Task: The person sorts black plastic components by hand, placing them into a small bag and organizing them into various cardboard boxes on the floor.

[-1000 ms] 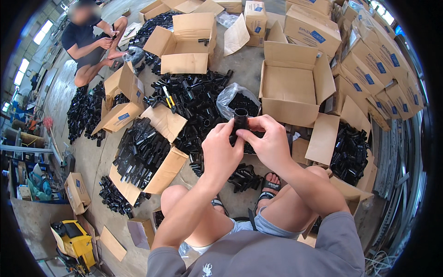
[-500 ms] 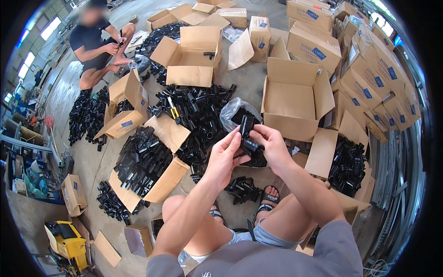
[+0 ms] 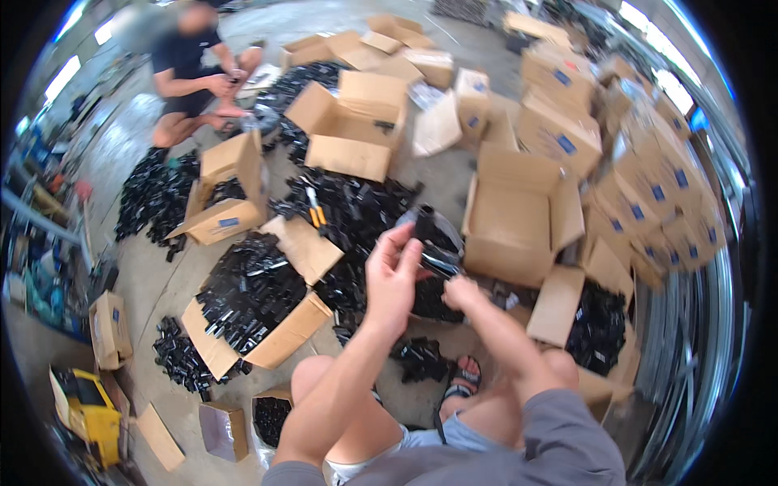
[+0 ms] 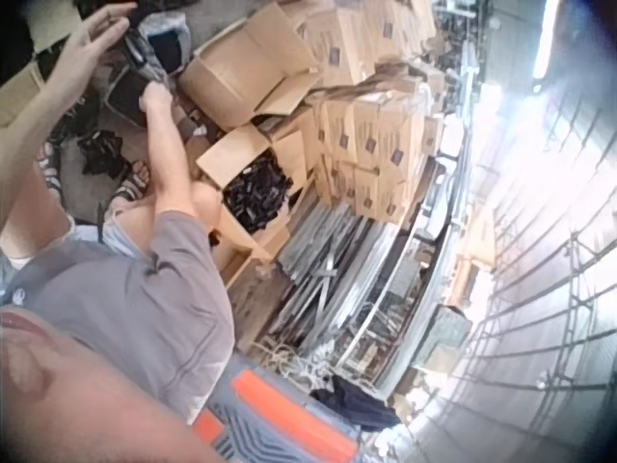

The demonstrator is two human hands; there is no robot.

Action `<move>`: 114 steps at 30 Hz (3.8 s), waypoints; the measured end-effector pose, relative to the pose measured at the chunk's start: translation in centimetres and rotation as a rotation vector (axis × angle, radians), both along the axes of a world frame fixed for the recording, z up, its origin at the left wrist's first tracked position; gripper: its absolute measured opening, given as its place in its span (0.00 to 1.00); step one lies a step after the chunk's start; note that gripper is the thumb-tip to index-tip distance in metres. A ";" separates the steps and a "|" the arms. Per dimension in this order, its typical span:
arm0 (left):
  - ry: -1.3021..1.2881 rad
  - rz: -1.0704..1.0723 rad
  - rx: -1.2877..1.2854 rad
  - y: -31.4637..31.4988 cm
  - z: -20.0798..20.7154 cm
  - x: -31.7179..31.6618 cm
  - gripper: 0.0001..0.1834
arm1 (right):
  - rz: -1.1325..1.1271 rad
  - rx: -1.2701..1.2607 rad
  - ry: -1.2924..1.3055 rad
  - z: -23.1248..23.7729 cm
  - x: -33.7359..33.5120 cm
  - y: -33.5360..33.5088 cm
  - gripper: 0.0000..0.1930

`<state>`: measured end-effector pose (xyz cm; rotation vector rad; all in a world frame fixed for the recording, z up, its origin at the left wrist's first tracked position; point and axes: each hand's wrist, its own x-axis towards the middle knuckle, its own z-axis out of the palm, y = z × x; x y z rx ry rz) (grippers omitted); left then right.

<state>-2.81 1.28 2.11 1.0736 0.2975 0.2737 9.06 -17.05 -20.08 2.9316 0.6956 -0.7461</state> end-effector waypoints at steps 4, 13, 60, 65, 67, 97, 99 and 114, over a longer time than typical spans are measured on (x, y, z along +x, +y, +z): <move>-0.078 0.021 0.015 -1.5 0.1 0.3 0.16 | -0.275 0.248 -0.107 -10.2 -3.8 -2.8 0.22; 0.027 0.060 -0.070 1.6 -0.6 -1.4 0.16 | -0.401 -0.026 0.083 -8.2 -5.7 1.1 0.17; -0.158 0.217 0.257 -3.2 -0.6 1.3 0.20 | -0.312 1.474 -0.266 23.5 -5.1 5.1 0.07; -0.137 0.201 0.235 -3.3 -0.7 1.0 0.19 | -0.297 1.486 -0.291 23.2 -5.1 4.9 0.07; -0.141 0.196 0.243 -3.3 -0.7 1.0 0.19 | -0.289 1.471 -0.308 23.5 -5.2 4.8 0.07; -0.142 0.202 0.340 -3.6 -0.8 0.7 0.21 | -0.142 1.382 -0.363 24.1 -5.1 4.0 0.08; -0.184 0.203 0.309 -3.6 -1.1 0.9 0.21 | -0.159 1.548 -0.279 24.6 -5.4 4.4 0.07; -0.153 0.181 0.280 -3.5 -0.9 0.8 0.21 | -0.039 1.401 -0.342 23.8 -4.8 3.6 0.09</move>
